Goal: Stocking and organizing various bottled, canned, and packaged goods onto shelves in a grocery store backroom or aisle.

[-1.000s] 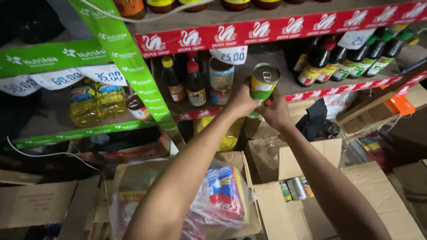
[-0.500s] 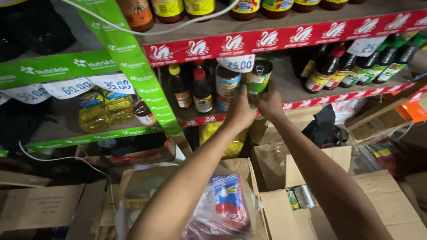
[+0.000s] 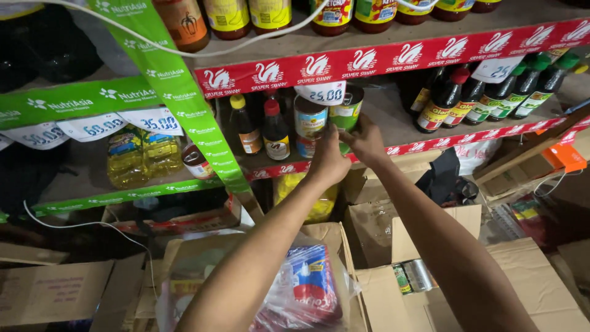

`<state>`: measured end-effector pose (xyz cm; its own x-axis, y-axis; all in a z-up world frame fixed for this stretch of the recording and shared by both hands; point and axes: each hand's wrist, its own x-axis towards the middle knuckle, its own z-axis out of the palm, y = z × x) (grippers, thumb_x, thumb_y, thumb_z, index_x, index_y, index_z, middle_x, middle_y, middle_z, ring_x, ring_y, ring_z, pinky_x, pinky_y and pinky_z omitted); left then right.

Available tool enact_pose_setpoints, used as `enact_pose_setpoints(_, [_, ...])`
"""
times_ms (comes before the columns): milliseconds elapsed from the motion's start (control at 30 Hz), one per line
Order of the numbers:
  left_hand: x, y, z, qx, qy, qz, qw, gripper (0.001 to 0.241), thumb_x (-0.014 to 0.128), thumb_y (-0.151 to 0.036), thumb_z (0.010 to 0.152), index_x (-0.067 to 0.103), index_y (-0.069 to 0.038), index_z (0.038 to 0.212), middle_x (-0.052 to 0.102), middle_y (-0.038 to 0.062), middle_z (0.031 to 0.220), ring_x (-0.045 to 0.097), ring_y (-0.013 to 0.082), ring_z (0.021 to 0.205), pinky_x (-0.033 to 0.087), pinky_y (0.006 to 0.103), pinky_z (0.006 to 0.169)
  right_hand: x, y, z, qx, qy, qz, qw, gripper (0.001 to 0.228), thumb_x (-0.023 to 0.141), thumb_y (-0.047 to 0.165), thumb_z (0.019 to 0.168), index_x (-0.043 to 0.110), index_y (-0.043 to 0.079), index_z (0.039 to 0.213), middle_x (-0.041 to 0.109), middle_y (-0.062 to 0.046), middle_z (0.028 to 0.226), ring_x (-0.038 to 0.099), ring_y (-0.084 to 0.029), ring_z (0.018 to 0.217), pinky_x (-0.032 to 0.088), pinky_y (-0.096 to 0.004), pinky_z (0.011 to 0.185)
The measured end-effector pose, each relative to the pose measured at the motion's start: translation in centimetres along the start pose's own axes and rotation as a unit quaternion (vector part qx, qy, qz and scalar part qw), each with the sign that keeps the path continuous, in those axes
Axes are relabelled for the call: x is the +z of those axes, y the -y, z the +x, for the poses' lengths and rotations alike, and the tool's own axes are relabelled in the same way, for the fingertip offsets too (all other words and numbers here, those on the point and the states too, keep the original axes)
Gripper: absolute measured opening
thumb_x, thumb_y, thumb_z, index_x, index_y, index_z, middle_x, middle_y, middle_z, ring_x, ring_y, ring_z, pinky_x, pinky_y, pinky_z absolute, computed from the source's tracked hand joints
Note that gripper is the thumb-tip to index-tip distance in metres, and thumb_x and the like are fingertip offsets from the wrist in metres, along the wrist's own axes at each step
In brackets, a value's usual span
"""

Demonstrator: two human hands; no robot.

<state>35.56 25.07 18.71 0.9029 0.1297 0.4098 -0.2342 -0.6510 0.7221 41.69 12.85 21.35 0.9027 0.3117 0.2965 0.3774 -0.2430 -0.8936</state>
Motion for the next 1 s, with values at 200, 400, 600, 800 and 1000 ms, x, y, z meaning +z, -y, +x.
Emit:
enact_pose_setpoints(200, [-0.9, -1.3, -0.5, -0.020, 0.010, 0.002, 1.000, 0.083, 0.067, 0.001, 0.073, 0.035, 0.012, 0.148, 0.042, 0.035, 0.149, 0.037, 0.0468, 0.143, 0.031, 0.0460, 0.120, -0.1, -1.9, 0.4, -0.045, 0.064, 0.123, 0.989, 0.056, 0.079, 0.008, 0.087, 0.053, -0.004, 0.135, 0.071, -0.011, 0.119, 0.066, -0.014, 0.107, 0.054, -0.031, 0.093])
enact_pose_setpoints(400, [-1.7, -2.8, -0.8, -0.001, -0.006, 0.008, 1.000, 0.080, 0.066, 0.005, 0.070, 0.036, 0.014, 0.144, 0.040, 0.038, 0.148, 0.036, 0.0499, 0.141, 0.033, 0.0459, 0.117, -0.1, -2.6, 0.7, -0.026, 0.072, 0.152, 0.985, 0.053, 0.076, 0.003, 0.090, 0.052, -0.004, 0.137, 0.070, -0.012, 0.122, 0.065, -0.016, 0.111, 0.054, -0.032, 0.095])
enact_pose_setpoints(600, [-1.2, -1.4, -0.9, -0.032, 0.033, 0.009, 0.999, 0.072, 0.063, 0.002, 0.077, 0.040, 0.009, 0.146, 0.047, 0.031, 0.149, 0.041, 0.0443, 0.144, 0.033, 0.0453, 0.122, -0.1, -2.5, 0.2, -0.021, 0.079, 0.213, 0.974, 0.066, 0.073, -0.002, 0.084, 0.044, -0.002, 0.142, 0.064, -0.012, 0.133, 0.065, -0.017, 0.119, 0.053, -0.033, 0.101])
enact_pose_setpoints(800, [-6.0, -7.5, -2.3, -0.122, 0.175, 0.083, 0.973, 0.079, 0.060, -0.005, 0.078, 0.037, -0.001, 0.153, 0.059, 0.030, 0.132, 0.057, 0.0448, 0.123, 0.047, 0.0484, 0.104, -3.3, -6.6, -3.0, -0.029, -0.022, 0.153, 0.987, 0.070, 0.077, -0.007, 0.083, 0.045, -0.003, 0.145, 0.061, -0.013, 0.133, 0.059, -0.017, 0.118, 0.049, -0.033, 0.103])
enact_pose_setpoints(1000, [-7.0, -13.7, -5.5, 0.015, 0.327, 0.094, 0.940, 0.037, 0.061, -0.014, 0.091, 0.066, 0.000, 0.124, 0.071, 0.027, 0.117, 0.067, 0.0398, 0.116, 0.053, 0.0487, 0.099, -11.9, -3.8, -16.1, 0.136, -0.056, 0.148, 0.978, 0.046, 0.065, 0.001, 0.094, 0.057, -0.001, 0.139, 0.074, -0.012, 0.119, 0.067, -0.017, 0.098, 0.056, -0.032, 0.084])
